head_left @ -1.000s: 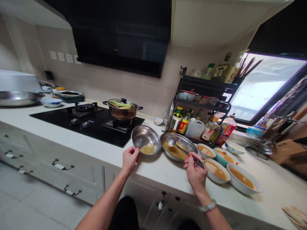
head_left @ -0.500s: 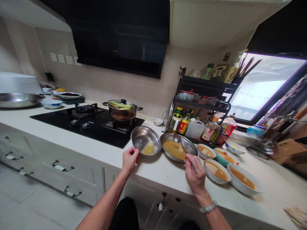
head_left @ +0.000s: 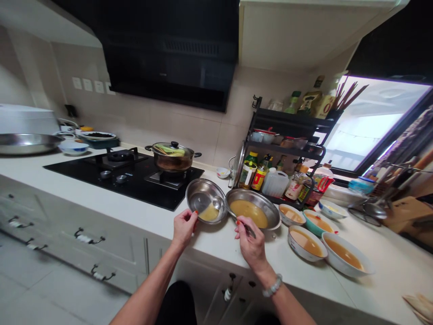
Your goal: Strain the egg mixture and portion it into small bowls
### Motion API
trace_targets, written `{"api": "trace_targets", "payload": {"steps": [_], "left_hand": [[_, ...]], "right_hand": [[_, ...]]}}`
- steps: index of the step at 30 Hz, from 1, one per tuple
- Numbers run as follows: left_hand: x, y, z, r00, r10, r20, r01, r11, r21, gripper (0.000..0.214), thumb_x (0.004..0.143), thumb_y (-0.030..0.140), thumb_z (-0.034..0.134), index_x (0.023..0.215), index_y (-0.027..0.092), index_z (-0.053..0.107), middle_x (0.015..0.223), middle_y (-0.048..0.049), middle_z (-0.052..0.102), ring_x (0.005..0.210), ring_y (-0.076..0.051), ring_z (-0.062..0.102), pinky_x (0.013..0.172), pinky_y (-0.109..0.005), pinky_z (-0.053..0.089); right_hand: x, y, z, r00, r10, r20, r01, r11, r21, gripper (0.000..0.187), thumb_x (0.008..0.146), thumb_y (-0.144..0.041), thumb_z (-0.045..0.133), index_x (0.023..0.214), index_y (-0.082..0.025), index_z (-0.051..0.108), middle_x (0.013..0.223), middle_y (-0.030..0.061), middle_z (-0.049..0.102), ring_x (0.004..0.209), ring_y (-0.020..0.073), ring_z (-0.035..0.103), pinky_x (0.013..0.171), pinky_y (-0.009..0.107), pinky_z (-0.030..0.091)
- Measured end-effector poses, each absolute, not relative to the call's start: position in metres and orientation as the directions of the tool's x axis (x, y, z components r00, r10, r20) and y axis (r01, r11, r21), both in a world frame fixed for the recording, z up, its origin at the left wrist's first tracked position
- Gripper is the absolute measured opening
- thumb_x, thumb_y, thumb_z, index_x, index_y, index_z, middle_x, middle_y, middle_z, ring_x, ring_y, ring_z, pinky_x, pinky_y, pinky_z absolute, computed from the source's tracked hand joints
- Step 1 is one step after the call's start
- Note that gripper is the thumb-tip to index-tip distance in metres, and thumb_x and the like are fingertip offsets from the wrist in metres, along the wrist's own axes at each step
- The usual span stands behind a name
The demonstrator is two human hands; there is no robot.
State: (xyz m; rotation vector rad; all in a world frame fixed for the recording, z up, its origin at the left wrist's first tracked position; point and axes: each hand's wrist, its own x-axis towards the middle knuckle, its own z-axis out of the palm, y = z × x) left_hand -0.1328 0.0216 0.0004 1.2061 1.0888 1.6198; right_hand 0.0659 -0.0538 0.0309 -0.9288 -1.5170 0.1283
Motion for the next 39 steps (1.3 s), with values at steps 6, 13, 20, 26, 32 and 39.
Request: {"api": "trace_targets", "payload": {"steps": [6,13,20,26,32,39], "left_hand": [[-0.133,0.020,0.002,-0.189,0.943,0.273,-0.094,-0.294,0.951,0.034,0.073,0.038,0.061,0.049,0.020,0.044,0.036,0.0070,0.044,0.034,-0.007,0.036,0.037,-0.019,0.029],[-0.134,0.021,0.001,-0.187,0.941,0.283,-0.084,-0.302,0.949,0.034,0.073,0.038,0.060,0.049,0.020,0.045,0.037,0.0064,0.045,0.034,-0.008,0.038,0.038,-0.020,0.030],[-0.134,0.021,0.001,-0.190,0.940,0.285,-0.084,-0.305,0.949,0.033,0.073,0.038,0.060,0.050,0.020,0.045,0.037,0.0068,0.044,0.034,-0.008,0.038,0.038,-0.020,0.030],[-0.133,0.021,0.002,-0.193,0.944,0.267,-0.101,-0.290,0.952,0.033,0.073,0.039,0.061,0.050,0.020,0.045,0.037,0.0068,0.044,0.034,-0.007,0.037,0.037,-0.019,0.029],[-0.133,0.019,0.004,-0.213,0.942,0.260,-0.094,-0.284,0.954,0.034,0.072,0.039,0.060,0.050,0.020,0.044,0.037,0.0068,0.044,0.034,-0.007,0.037,0.037,-0.019,0.029],[-0.132,0.019,0.005,-0.255,0.929,0.266,-0.089,-0.297,0.951,0.034,0.071,0.038,0.060,0.049,0.021,0.040,0.037,0.0075,0.043,0.034,-0.007,0.036,0.036,-0.019,0.029]], "right_hand": [[0.061,-0.049,0.028,0.174,0.707,0.686,0.451,0.562,-0.693,0.018,0.090,-0.033,0.050,0.094,-0.018,0.061,0.069,0.0013,0.062,0.049,0.0116,0.060,0.043,0.022,0.053],[0.064,-0.047,0.041,0.425,0.745,0.514,0.205,0.475,-0.856,0.031,0.083,-0.047,0.059,0.089,-0.017,0.056,0.047,-0.0038,0.058,0.046,0.0159,0.063,0.059,0.032,0.058],[0.068,-0.048,0.058,0.508,0.765,0.395,0.002,0.458,-0.889,0.036,0.072,-0.047,0.069,0.085,-0.016,0.054,0.051,-0.0001,0.063,0.039,0.0144,0.058,0.039,0.024,0.048],[0.084,-0.051,0.076,0.599,0.712,0.365,-0.059,0.494,-0.868,0.039,0.067,-0.042,0.074,0.087,-0.015,0.054,0.051,-0.0013,0.062,0.043,0.0139,0.059,0.037,0.020,0.045],[0.118,-0.055,0.086,0.648,0.613,0.451,0.101,0.518,-0.849,0.034,0.071,-0.041,0.071,0.087,-0.016,0.056,0.054,-0.0010,0.062,0.041,0.0131,0.057,0.035,0.021,0.044],[0.147,-0.067,0.064,0.469,0.568,0.676,0.504,0.456,-0.733,0.026,0.084,-0.040,0.058,0.093,-0.016,0.060,0.059,0.0009,0.062,0.043,0.0139,0.058,0.042,0.026,0.051]]}}
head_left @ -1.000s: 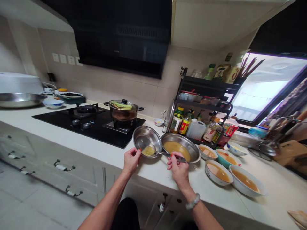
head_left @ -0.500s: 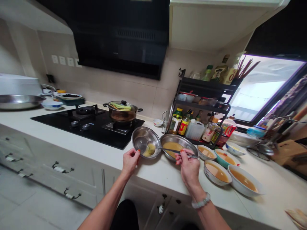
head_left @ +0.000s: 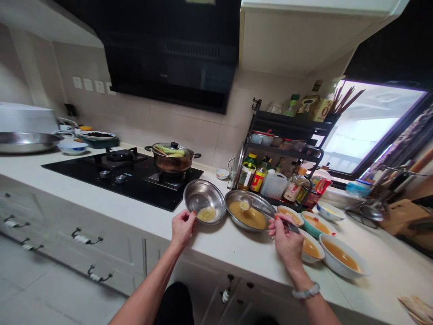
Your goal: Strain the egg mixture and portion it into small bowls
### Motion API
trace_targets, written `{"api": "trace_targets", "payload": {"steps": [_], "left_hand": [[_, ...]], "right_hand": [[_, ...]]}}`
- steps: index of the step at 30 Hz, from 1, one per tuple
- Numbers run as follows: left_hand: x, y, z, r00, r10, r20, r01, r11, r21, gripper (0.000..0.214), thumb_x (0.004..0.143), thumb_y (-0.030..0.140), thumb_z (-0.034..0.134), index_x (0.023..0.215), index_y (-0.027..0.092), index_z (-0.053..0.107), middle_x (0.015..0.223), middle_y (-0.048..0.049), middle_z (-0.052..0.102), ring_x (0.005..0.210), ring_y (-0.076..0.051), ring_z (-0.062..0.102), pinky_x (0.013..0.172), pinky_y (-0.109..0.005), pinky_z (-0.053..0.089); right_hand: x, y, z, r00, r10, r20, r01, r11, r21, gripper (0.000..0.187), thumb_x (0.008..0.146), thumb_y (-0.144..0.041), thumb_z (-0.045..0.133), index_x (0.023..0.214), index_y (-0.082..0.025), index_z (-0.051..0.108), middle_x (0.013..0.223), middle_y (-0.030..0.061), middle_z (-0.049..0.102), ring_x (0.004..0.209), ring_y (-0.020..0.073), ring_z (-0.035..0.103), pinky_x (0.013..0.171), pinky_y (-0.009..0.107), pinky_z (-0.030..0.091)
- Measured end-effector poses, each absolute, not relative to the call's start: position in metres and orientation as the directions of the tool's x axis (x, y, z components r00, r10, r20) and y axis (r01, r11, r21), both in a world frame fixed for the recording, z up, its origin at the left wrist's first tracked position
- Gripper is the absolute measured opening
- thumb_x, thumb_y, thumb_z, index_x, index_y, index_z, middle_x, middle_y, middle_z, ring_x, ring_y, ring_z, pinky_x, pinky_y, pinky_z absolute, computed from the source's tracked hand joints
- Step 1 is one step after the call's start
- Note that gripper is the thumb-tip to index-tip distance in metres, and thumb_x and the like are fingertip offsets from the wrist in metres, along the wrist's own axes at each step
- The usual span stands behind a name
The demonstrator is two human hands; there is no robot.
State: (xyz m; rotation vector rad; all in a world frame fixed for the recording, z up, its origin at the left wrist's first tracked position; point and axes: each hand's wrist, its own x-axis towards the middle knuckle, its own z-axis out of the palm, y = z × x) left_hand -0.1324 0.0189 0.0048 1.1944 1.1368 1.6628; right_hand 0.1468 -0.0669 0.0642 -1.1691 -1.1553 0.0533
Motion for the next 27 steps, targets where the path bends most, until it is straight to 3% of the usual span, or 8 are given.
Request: {"api": "trace_targets", "payload": {"steps": [4,7,13,22,27], "left_hand": [[-0.133,0.021,0.002,-0.256,0.930,0.264,-0.080,-0.292,0.953,0.033,0.071,0.037,0.059,0.050,0.021,0.040,0.036,0.0075,0.043,0.034,-0.007,0.036,0.036,-0.019,0.028],[-0.133,0.022,0.000,-0.262,0.926,0.273,-0.066,-0.300,0.952,0.032,0.071,0.036,0.059,0.050,0.021,0.040,0.037,0.0074,0.043,0.034,-0.007,0.037,0.037,-0.019,0.029],[-0.135,0.022,-0.002,-0.249,0.913,0.322,0.005,-0.332,0.943,0.030,0.071,0.033,0.058,0.050,0.021,0.040,0.039,0.0073,0.044,0.036,-0.007,0.038,0.039,-0.019,0.029],[-0.148,0.021,0.003,-0.228,0.906,0.356,0.040,-0.357,0.933,0.028,0.069,0.032,0.057,0.049,0.021,0.040,0.038,0.0075,0.042,0.037,-0.008,0.037,0.041,-0.020,0.029],[-0.153,0.024,0.000,-0.221,0.906,0.361,0.045,-0.360,0.932,0.028,0.070,0.032,0.057,0.050,0.021,0.041,0.039,0.0073,0.043,0.037,-0.008,0.037,0.040,-0.020,0.029]], "right_hand": [[0.142,-0.079,0.061,0.206,0.502,0.840,0.705,0.519,-0.483,0.014,0.086,-0.028,0.056,0.092,-0.019,0.065,0.075,0.0044,0.064,0.051,0.0134,0.060,0.046,0.027,0.053],[0.127,-0.085,0.063,0.112,0.451,0.886,0.705,0.592,-0.390,0.013,0.086,-0.020,0.055,0.094,-0.022,0.066,0.079,0.0038,0.064,0.056,0.0131,0.060,0.049,0.027,0.054],[0.085,-0.079,0.052,0.149,0.581,0.800,0.468,0.671,-0.575,0.017,0.090,-0.022,0.052,0.101,-0.022,0.064,0.084,0.0041,0.062,0.060,0.0128,0.061,0.044,0.024,0.054],[0.058,-0.056,0.046,0.039,0.617,0.786,0.518,0.660,-0.544,0.017,0.089,-0.027,0.050,0.092,-0.021,0.066,0.073,0.0019,0.061,0.049,0.0107,0.057,0.043,0.022,0.053],[0.052,-0.048,0.035,0.216,0.738,0.639,0.379,0.540,-0.751,0.021,0.088,-0.036,0.052,0.092,-0.018,0.061,0.059,-0.0017,0.060,0.044,0.0114,0.058,0.042,0.023,0.052]]}}
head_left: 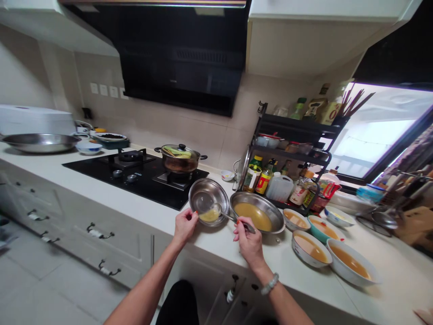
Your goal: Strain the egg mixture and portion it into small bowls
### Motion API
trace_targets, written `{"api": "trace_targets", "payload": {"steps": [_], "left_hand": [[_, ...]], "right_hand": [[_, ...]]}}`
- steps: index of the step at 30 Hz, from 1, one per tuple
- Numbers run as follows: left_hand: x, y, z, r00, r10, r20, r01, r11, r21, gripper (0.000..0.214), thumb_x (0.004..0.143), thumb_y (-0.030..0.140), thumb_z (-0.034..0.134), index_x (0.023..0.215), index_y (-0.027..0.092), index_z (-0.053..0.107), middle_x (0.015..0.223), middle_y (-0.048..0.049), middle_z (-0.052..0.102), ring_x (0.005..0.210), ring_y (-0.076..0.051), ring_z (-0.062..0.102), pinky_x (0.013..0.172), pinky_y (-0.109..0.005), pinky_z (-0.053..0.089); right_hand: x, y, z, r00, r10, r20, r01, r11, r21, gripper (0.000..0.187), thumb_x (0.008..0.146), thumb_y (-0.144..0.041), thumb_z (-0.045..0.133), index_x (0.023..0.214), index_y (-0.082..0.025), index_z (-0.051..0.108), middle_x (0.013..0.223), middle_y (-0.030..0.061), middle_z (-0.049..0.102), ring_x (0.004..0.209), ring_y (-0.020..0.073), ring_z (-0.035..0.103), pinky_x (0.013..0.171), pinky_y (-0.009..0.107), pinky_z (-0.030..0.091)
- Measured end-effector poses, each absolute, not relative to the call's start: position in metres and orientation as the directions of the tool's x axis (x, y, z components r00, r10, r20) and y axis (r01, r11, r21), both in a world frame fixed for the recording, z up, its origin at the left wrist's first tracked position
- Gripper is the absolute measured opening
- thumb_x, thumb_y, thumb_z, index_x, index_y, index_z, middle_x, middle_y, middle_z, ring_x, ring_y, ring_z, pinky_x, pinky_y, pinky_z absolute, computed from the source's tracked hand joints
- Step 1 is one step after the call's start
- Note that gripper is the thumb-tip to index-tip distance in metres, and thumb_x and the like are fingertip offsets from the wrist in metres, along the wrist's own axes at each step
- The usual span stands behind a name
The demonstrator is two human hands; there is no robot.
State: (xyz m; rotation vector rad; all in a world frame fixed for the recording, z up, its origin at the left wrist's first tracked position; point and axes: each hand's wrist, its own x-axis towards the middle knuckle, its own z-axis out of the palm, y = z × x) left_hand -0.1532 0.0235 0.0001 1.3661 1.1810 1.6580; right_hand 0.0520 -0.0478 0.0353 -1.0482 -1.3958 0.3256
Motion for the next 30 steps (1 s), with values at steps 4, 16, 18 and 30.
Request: {"api": "trace_targets", "payload": {"steps": [4,16,18,30], "left_hand": [[-0.154,0.023,0.000,-0.224,0.904,0.364,0.050,-0.362,0.931,0.028,0.071,0.033,0.056,0.050,0.021,0.041,0.039,0.0072,0.042,0.037,-0.008,0.037,0.041,-0.020,0.029],[-0.155,0.026,-0.007,-0.224,0.897,0.382,0.084,-0.372,0.924,0.029,0.073,0.034,0.055,0.051,0.021,0.041,0.040,0.0071,0.043,0.038,-0.008,0.038,0.043,-0.020,0.029],[-0.155,0.027,-0.008,-0.221,0.896,0.386,0.091,-0.375,0.922,0.030,0.074,0.034,0.055,0.051,0.021,0.041,0.040,0.0072,0.043,0.038,-0.008,0.038,0.043,-0.020,0.030],[-0.154,0.025,-0.006,-0.224,0.902,0.369,0.066,-0.364,0.929,0.029,0.072,0.035,0.056,0.051,0.021,0.040,0.038,0.0074,0.044,0.036,-0.008,0.038,0.041,-0.020,0.030]], "right_hand": [[0.052,-0.041,0.038,0.407,0.780,0.474,0.164,0.448,-0.879,0.029,0.081,-0.046,0.060,0.085,-0.017,0.056,0.046,-0.0033,0.058,0.045,0.0159,0.063,0.045,0.026,0.054],[0.059,-0.041,0.065,0.535,0.780,0.324,-0.088,0.433,-0.897,0.042,0.065,-0.047,0.075,0.084,-0.016,0.053,0.049,-0.0004,0.062,0.042,0.0150,0.060,0.036,0.020,0.044],[0.062,-0.043,0.072,0.555,0.770,0.314,-0.114,0.444,-0.889,0.043,0.063,-0.045,0.076,0.085,-0.016,0.054,0.049,-0.0005,0.062,0.042,0.0147,0.059,0.035,0.020,0.044],[0.134,-0.059,0.095,0.696,0.584,0.417,0.109,0.488,-0.866,0.040,0.064,-0.046,0.074,0.085,-0.016,0.057,0.052,-0.0009,0.062,0.040,0.0130,0.055,0.036,0.021,0.042]]}}
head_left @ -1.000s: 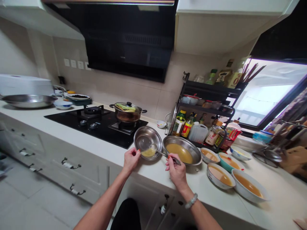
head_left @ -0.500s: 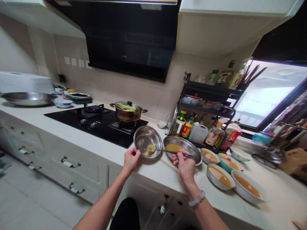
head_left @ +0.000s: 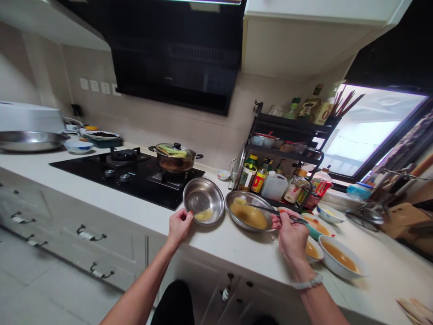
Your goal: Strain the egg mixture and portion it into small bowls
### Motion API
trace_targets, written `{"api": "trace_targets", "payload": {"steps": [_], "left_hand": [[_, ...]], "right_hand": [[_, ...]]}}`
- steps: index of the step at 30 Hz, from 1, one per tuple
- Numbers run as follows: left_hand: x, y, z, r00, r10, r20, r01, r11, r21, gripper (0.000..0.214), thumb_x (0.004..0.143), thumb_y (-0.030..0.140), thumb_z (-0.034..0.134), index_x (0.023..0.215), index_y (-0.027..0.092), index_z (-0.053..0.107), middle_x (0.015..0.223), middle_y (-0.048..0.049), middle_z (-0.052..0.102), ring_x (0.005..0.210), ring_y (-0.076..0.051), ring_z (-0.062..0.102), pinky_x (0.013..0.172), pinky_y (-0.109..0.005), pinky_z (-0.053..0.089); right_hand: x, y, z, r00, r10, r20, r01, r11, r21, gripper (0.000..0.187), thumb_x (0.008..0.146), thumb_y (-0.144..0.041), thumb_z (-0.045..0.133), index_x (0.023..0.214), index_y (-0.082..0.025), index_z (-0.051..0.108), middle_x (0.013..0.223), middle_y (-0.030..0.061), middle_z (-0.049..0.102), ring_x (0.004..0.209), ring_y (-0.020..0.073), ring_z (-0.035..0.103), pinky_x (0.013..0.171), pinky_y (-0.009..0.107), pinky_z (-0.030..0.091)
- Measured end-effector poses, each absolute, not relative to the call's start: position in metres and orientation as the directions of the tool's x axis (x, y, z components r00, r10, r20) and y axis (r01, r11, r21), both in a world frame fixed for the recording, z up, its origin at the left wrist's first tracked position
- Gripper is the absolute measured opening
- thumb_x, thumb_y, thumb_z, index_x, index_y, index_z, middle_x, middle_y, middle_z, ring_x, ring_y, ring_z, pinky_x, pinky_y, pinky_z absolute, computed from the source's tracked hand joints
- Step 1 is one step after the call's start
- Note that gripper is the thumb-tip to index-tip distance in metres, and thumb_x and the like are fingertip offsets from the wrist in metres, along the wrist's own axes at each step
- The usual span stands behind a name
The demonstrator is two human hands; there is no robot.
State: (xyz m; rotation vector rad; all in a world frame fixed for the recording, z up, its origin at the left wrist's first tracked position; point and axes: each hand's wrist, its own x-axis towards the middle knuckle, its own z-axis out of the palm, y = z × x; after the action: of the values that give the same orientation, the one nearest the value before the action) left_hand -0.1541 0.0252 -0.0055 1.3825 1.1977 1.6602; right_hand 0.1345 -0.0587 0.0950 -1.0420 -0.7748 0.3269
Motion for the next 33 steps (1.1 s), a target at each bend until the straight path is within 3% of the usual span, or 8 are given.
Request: {"api": "trace_targets", "payload": {"steps": [4,8,10,12,17,20,29,33], "left_hand": [[-0.153,0.024,-0.004,-0.229,0.906,0.356,0.054,-0.353,0.934,0.029,0.071,0.035,0.057,0.052,0.022,0.041,0.038,0.0073,0.045,0.036,-0.008,0.039,0.041,-0.020,0.031],[-0.153,0.024,-0.003,-0.226,0.907,0.356,0.058,-0.352,0.934,0.029,0.071,0.036,0.057,0.051,0.021,0.041,0.037,0.0071,0.045,0.036,-0.008,0.039,0.041,-0.020,0.031],[-0.154,0.024,-0.003,-0.220,0.907,0.358,0.057,-0.355,0.933,0.029,0.071,0.036,0.057,0.052,0.021,0.041,0.038,0.0071,0.045,0.036,-0.008,0.039,0.041,-0.020,0.031],[-0.154,0.024,-0.003,-0.216,0.907,0.362,0.056,-0.359,0.932,0.029,0.072,0.036,0.056,0.052,0.021,0.041,0.038,0.0071,0.045,0.036,-0.008,0.039,0.041,-0.020,0.031],[-0.153,0.024,-0.005,-0.219,0.895,0.387,0.102,-0.374,0.922,0.028,0.071,0.034,0.055,0.051,0.021,0.040,0.039,0.0073,0.043,0.037,-0.008,0.038,0.041,-0.020,0.029],[-0.153,0.024,-0.006,-0.208,0.891,0.404,0.122,-0.386,0.914,0.028,0.071,0.032,0.055,0.051,0.021,0.041,0.040,0.0073,0.042,0.039,-0.008,0.038,0.041,-0.020,0.029],[-0.151,0.024,-0.008,-0.186,0.875,0.447,0.158,-0.422,0.893,0.028,0.073,0.032,0.054,0.051,0.022,0.039,0.041,0.0076,0.040,0.040,-0.008,0.037,0.043,-0.021,0.028],[-0.150,0.023,-0.007,-0.180,0.882,0.435,0.140,-0.415,0.899,0.028,0.073,0.032,0.054,0.051,0.022,0.039,0.041,0.0076,0.039,0.040,-0.008,0.037,0.043,-0.021,0.028]], "right_hand": [[0.156,-0.066,0.077,0.589,0.580,0.563,0.381,0.415,-0.826,0.034,0.074,-0.047,0.066,0.087,-0.016,0.060,0.054,0.0001,0.062,0.041,0.0146,0.057,0.041,0.026,0.048],[0.163,-0.076,0.063,0.291,0.597,0.747,0.634,0.465,-0.618,0.023,0.083,-0.037,0.058,0.092,-0.018,0.066,0.071,0.0046,0.065,0.048,0.0144,0.059,0.043,0.027,0.051],[0.159,-0.081,0.063,0.149,0.564,0.812,0.692,0.527,-0.493,0.016,0.084,-0.030,0.057,0.092,-0.020,0.068,0.077,0.0053,0.065,0.054,0.0145,0.060,0.047,0.028,0.053],[0.149,-0.084,0.067,0.102,0.529,0.842,0.688,0.574,-0.444,0.014,0.085,-0.025,0.056,0.093,-0.021,0.068,0.080,0.0050,0.064,0.056,0.0136,0.059,0.048,0.027,0.053],[0.108,-0.084,0.072,0.261,0.556,0.789,0.496,0.624,-0.604,0.014,0.088,-0.026,0.055,0.097,-0.020,0.064,0.075,0.0023,0.063,0.050,0.0114,0.058,0.044,0.024,0.053],[0.085,-0.076,0.064,0.251,0.632,0.733,0.406,0.619,-0.672,0.015,0.089,-0.029,0.054,0.096,-0.019,0.063,0.069,0.0003,0.062,0.046,0.0106,0.058,0.042,0.023,0.053],[0.061,-0.050,0.036,0.076,0.635,0.769,0.503,0.641,-0.579,0.016,0.088,-0.028,0.051,0.094,-0.019,0.063,0.076,0.0025,0.062,0.048,0.0101,0.058,0.042,0.022,0.053],[0.058,-0.051,0.033,0.189,0.748,0.636,0.397,0.534,-0.746,0.019,0.087,-0.034,0.053,0.093,-0.018,0.061,0.061,-0.0019,0.061,0.042,0.0110,0.058,0.043,0.023,0.053]]}}
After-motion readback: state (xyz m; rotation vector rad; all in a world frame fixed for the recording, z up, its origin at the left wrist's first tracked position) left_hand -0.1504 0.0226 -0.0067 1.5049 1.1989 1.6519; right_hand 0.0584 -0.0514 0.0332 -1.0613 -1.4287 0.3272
